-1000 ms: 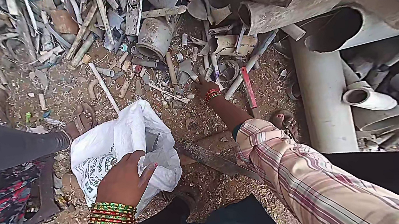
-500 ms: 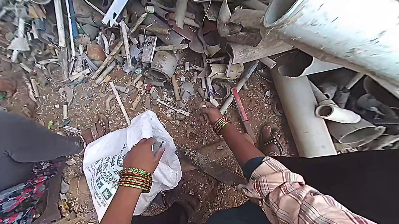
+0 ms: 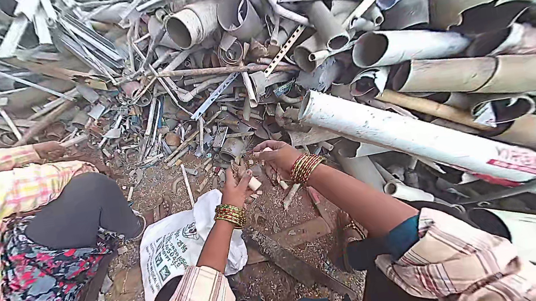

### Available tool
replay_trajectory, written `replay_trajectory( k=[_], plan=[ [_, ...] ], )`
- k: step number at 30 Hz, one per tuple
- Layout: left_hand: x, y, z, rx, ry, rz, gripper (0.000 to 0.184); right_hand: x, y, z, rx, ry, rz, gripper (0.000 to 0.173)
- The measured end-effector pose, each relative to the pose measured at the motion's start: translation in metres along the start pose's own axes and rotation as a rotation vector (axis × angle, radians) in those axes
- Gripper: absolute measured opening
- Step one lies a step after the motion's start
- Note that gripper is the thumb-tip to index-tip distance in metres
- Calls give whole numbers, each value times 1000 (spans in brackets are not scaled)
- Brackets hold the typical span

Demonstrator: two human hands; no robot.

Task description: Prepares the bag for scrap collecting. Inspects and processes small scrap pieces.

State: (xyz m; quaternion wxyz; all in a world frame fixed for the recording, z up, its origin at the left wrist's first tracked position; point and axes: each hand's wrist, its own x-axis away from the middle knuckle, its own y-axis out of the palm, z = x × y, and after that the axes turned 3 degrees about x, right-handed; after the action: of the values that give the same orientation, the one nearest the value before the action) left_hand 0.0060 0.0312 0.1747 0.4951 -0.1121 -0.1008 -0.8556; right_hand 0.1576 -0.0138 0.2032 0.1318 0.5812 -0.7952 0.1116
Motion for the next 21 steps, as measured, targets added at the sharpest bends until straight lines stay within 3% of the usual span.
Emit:
replay_trajectory(
  k=[4, 9, 13, 21],
  plan=[
    [22, 19, -7, 280, 28, 91, 31, 48, -6, -4, 333, 56, -208, 29],
    [26, 28, -7, 638, 1, 246, 37, 49, 18, 30, 386, 36, -231, 34],
    [20, 18, -3, 547, 10, 278, 35, 39, 22, 32, 340, -19, -235, 39],
    [29, 4, -5, 495, 44, 292, 26, 36, 25, 27, 653, -157, -151, 43]
  ],
)
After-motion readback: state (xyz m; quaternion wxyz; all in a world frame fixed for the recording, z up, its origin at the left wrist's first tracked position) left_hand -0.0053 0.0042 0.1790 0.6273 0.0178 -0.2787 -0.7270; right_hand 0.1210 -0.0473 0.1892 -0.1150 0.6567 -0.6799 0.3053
